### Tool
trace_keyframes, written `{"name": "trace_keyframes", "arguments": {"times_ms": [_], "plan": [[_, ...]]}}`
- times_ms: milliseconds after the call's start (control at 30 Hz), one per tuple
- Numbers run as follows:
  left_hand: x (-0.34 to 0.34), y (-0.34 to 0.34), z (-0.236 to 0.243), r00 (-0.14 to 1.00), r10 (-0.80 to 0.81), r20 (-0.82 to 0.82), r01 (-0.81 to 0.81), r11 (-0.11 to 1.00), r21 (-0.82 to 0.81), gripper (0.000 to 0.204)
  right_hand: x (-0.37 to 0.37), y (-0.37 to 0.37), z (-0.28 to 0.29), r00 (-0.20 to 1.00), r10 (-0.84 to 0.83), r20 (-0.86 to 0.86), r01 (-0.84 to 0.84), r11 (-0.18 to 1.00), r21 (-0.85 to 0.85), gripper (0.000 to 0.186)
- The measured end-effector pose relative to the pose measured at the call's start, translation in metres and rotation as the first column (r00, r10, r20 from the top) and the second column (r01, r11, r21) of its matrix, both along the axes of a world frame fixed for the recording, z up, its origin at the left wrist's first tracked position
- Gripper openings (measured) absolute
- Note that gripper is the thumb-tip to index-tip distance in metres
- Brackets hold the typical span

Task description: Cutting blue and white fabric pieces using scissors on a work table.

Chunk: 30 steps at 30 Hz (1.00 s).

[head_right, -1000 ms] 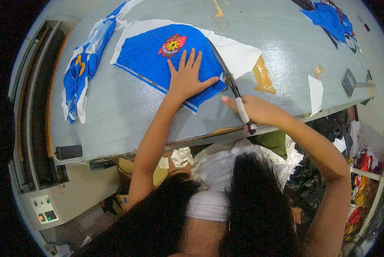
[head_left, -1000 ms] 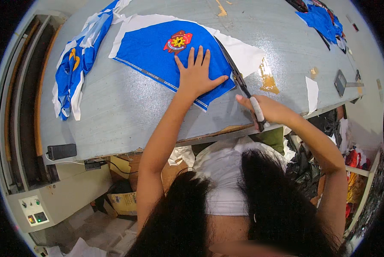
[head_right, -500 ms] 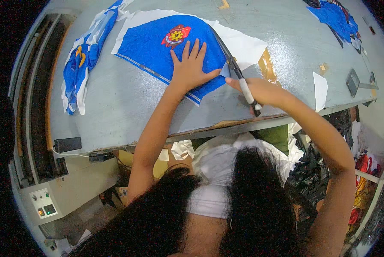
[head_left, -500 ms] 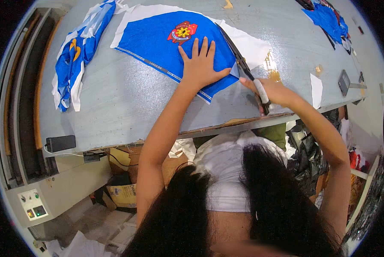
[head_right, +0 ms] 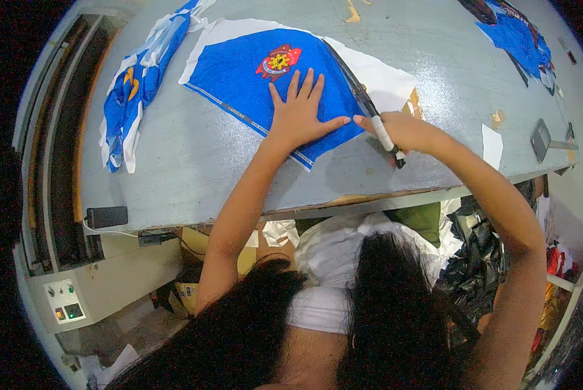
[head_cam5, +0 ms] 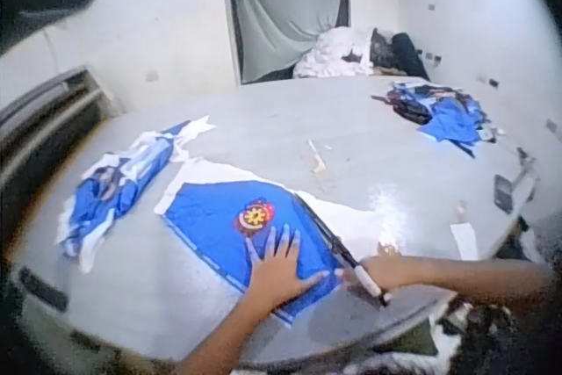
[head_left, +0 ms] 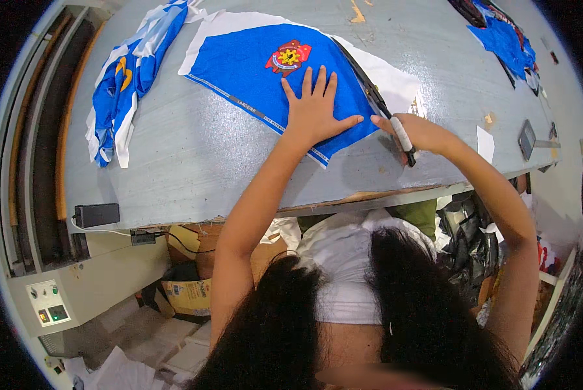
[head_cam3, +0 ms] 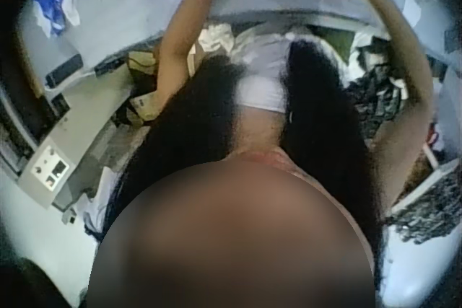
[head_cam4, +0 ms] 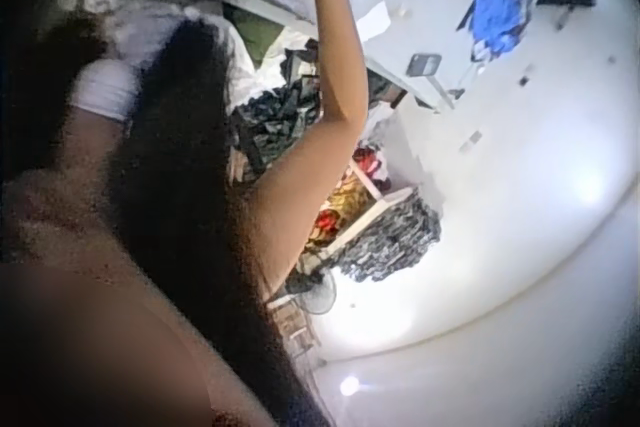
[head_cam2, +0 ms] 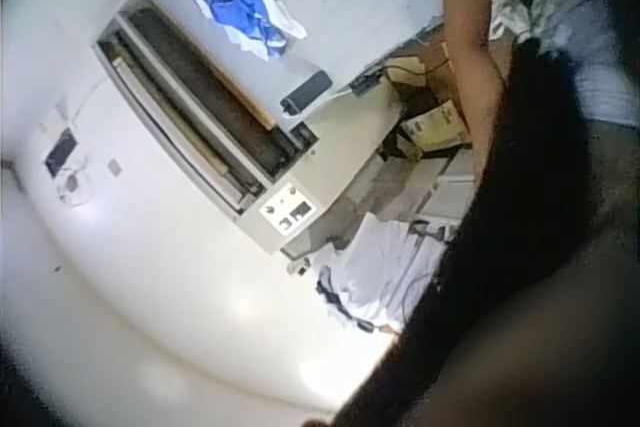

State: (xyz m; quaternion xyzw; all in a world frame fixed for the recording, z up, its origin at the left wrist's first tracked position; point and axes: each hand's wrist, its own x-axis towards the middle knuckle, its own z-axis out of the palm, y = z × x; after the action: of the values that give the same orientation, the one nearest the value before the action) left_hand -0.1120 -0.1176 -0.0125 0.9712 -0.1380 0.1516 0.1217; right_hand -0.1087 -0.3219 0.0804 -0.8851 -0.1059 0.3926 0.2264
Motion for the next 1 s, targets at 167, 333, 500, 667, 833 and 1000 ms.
{"name": "trace_keyframes", "arguments": {"times_ms": [167,333,500,667,833,1000], "plan": [[-0.002,0.000,0.005,0.999,0.016,-0.033,-0.015,1.000,0.021,0.099,0.021,0.005,0.001,0.999,-0.047,-0.010,0.047,0.999,0.005,0.072],[-0.003,0.000,0.008,0.998,0.019,-0.058,-0.018,1.000,0.016,0.099,0.020,0.000,0.001,0.977,0.121,0.175,-0.118,0.993,-0.025,0.070],[-0.004,0.001,0.010,0.999,0.027,-0.031,-0.027,1.000,-0.007,0.098,0.032,-0.006,0.001,0.979,0.157,0.127,-0.146,0.985,-0.090,0.067],[-0.005,0.001,0.012,0.999,0.013,-0.041,-0.015,0.999,-0.048,0.097,0.059,-0.004,0.005,0.969,0.219,0.109,-0.212,0.974,-0.073,0.072],[-0.005,0.002,0.013,0.998,-0.010,-0.066,0.006,0.998,-0.059,0.097,0.071,-0.001,-0.002,0.962,0.230,0.149,-0.216,0.971,-0.107,0.071],[-0.006,0.002,0.013,0.999,-0.008,-0.053,0.006,0.999,-0.044,0.096,0.077,-0.010,-0.005,0.901,0.309,0.305,-0.258,0.946,-0.196,0.069]]}}
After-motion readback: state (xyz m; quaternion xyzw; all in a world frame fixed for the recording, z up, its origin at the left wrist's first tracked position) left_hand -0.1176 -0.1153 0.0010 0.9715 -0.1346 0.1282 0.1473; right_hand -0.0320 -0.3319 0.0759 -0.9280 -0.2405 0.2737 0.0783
